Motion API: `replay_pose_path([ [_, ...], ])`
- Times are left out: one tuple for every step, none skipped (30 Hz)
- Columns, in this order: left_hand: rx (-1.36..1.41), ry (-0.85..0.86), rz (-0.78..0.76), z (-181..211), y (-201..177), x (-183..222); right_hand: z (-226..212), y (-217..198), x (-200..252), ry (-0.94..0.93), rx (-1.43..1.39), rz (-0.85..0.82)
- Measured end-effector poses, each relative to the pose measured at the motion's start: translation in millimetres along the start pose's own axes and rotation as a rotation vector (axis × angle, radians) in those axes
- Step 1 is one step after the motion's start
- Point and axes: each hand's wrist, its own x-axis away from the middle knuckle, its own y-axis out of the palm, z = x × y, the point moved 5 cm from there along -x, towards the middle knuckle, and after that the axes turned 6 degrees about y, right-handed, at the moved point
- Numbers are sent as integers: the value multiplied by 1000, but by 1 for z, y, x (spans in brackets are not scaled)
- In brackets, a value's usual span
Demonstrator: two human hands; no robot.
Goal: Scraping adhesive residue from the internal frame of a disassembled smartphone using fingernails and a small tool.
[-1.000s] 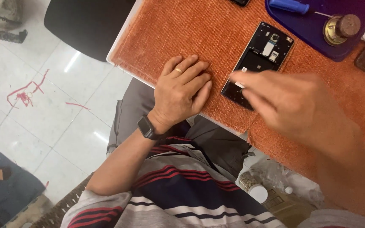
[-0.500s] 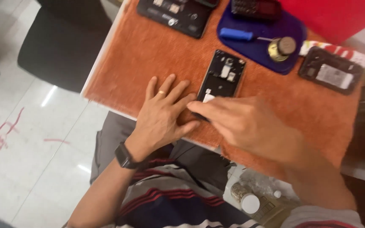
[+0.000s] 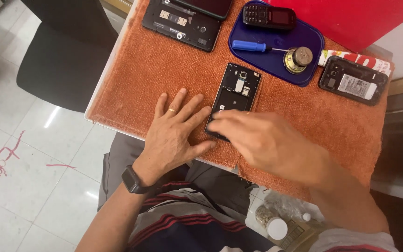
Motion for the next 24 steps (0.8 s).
replay_pose_path([
  [-2, 0, 0, 0, 0, 1, -2, 0, 0, -2, 0, 1],
  [12, -4, 4, -1, 1, 2, -1, 1, 0, 62, -70, -30],
  [28, -6, 5, -1, 1, 2, 0, 3, 1, 129, -140, -62],
  [29, -4, 4, -1, 1, 2, 3, 5, 2, 131, -140, -61],
  [28, 0, 12, -1, 0, 2, 7, 5, 3, 137, 59, -2],
  [28, 4, 21, 0, -1, 1, 9, 5, 4, 141, 259, 56],
  [29, 5, 21, 0, 1, 1, 7, 4, 1, 142, 260, 57],
  [24, -5, 25, 0, 2, 1, 1, 3, -2, 61, 97, 55],
  [18, -19, 30, -1, 3, 2, -5, 2, -6, -24, -66, 51],
  [17, -20, 31, 0, 1, 0, -4, 3, -4, -26, -66, 51],
  [9, -14, 29, 2, -1, -1, -4, 5, -3, -7, -26, 59],
  [1, -7, 28, 3, -3, -2, -3, 6, -1, 11, 14, 67],
  [3, -8, 27, 3, -3, -2, -1, 7, -1, 13, 13, 66],
  [-3, 4, 33, 4, -3, -2, 3, 7, -1, 64, 83, 99],
  [-9, 14, 41, 4, -4, -2, 7, 6, -2, 114, 154, 132],
  [-9, 12, 41, 4, -4, -3, 3, 4, 0, 113, 153, 131],
  [-4, 12, 42, 4, -5, -3, 1, 4, 1, 123, 92, 92],
  [1, 12, 42, 4, -5, -3, -2, 3, 2, 133, 31, 53],
  [0, 9, 42, 3, -4, -2, 1, 8, 5, 130, 29, 51],
  [5, 14, 48, 3, -4, -2, 8, 13, 7, 199, 44, 59],
  [10, 19, 52, 3, -3, -1, 15, 18, 11, 269, 58, 66],
  [9, 17, 51, 3, -4, -1, 15, 18, 11, 268, 56, 65],
  [4, 24, 60, 3, -5, -1, 17, 15, 11, 306, 141, 116],
  [-2, 31, 69, 4, -6, -2, 18, 12, 11, 343, 226, 168],
])
